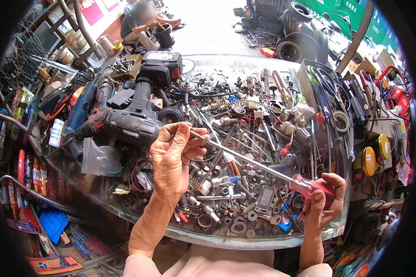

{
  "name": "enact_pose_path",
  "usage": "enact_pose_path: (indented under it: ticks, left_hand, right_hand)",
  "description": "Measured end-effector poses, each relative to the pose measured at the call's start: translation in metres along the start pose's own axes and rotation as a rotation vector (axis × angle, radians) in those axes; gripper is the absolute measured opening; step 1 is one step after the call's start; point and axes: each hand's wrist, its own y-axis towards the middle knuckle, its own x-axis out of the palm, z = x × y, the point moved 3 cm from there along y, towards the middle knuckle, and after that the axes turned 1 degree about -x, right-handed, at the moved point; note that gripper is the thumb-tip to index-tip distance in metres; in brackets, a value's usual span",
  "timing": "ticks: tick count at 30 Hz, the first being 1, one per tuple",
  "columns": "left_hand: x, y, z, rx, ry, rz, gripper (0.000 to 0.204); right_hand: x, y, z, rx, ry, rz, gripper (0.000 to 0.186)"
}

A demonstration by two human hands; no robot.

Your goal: The person uses a screwdriver to manipulate a small mechanical component over a cluttered workbench. They repeatedly adjust the screwdriver's position and the component's orientation, appearing to tighten or loosen a screw. The workspace is filled with various tools and parts, and another person is visible in the background.

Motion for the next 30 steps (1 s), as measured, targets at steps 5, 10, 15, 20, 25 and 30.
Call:
enact_pose_path:
  ticks: [5, 10, 15, 20, 25, 30]
  left_hand:
    - [0.001, -0.002, -0.003, -0.015, -0.003, -0.017, 0.017]
    - [0.002, -0.001, 0.001, -0.001, -0.021, 0.011, 0.016]
    - [0.004, -0.003, 0.001, -0.011, -0.007, 0.008, 0.017]
    - [0.002, -0.003, -0.003, -0.008, 0.003, -0.011, 0.016]
    - [0.003, -0.003, 0.000, -0.004, -0.006, 0.009, 0.017]
    - [0.004, -0.004, -0.003, -0.006, -0.002, -0.017, 0.017]
  right_hand:
    - [-0.005, 0.001, 0.005, 0.105, 0.087, 0.004, 0.048]
    - [0.011, 0.004, -0.006, -0.081, 0.090, -0.017, 0.049]
    - [-0.006, -0.001, 0.009, -0.022, 0.017, 0.059, 0.040]
    - [-0.002, 0.004, 0.004, 0.087, 0.146, 0.013, 0.039]
    - [0.009, 0.005, -0.003, -0.121, 0.075, 0.014, 0.047]
    - [-0.005, 0.003, 0.006, 0.022, -0.005, 0.098, 0.042]
